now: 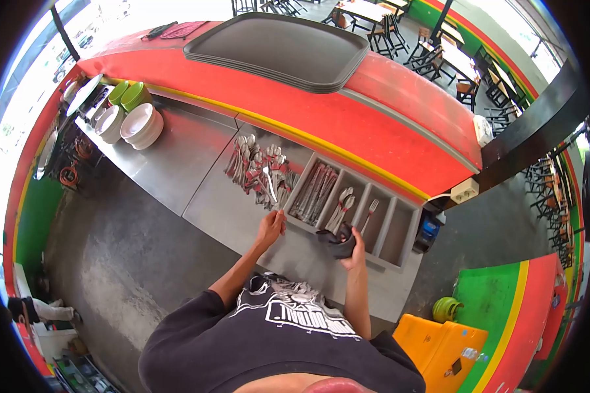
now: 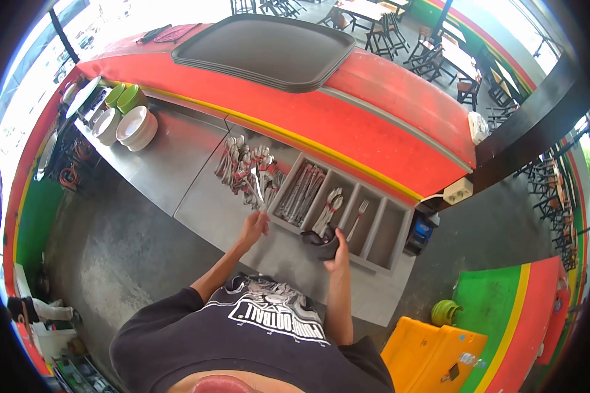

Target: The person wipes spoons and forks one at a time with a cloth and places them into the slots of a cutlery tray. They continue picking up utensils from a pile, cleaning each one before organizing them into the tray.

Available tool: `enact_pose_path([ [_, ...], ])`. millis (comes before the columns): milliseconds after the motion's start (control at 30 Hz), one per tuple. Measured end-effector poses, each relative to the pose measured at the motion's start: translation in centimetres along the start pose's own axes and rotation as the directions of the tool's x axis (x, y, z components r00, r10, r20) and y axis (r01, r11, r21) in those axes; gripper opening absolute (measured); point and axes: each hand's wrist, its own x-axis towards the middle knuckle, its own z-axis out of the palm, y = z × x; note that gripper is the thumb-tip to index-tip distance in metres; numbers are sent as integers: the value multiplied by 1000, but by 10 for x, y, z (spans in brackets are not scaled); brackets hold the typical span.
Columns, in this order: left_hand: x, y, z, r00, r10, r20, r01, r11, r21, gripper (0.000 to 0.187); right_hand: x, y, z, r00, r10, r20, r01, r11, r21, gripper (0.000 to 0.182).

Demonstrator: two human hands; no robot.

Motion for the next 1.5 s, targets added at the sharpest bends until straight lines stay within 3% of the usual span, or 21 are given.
enact_pose_path([
  [100,30,-13,-24,999,6,-52,-8,999,-41,41,-4,12,29,995,-89,-42,90,995,38,27],
  [233,65,-27,-49,993,10,-121,-3,998,62,36,13,49,42,997,-40,63,37,998,53,34],
  [333,81,-28,-61,994,-1,-111,28,971,238,37,20,75,59,999,-51,5,50,998,47,36],
  [533,128,-66,-75,984,82,-157,35,779,626,49,36,105,73,995,-53,81,46,995,89,36],
  [567,135,-66,-78,993,5,-114,72,750,657,51,38,107,71,996,-55,75,48,995,89,36],
  [667,144,-72,-77,990,-64,-124,130,755,642,50,39,102,77,998,-30,48,28,998,55,35],
  [700,143,-77,-77,993,28,-112,50,768,639,51,41,100,77,999,-19,33,17,999,45,35],
  [933,140,-72,-70,950,-7,-313,184,820,542,53,45,81,85,1000,18,24,-18,1000,4,33],
  [1067,151,-101,-76,933,139,-332,37,881,472,57,54,84,89,1000,7,-4,-7,1000,-19,33],
  [1100,148,-89,-78,953,34,-300,110,886,450,57,68,90,73,1000,-13,-3,13,999,-36,32],
  [1200,145,-79,-85,971,-89,-224,172,905,388,52,66,95,91,1000,4,-23,-5,998,-64,32],
  [1300,136,-53,-91,934,-85,-346,240,869,432,44,67,100,98,1000,-6,-20,4,995,-103,30],
  [1400,151,-79,-108,835,218,-505,50,884,464,39,72,104,99,999,4,-35,-7,995,-102,27],
  [1500,156,-88,-121,858,263,-441,31,831,556,33,75,108,100,999,4,-34,-7,996,-93,24],
])
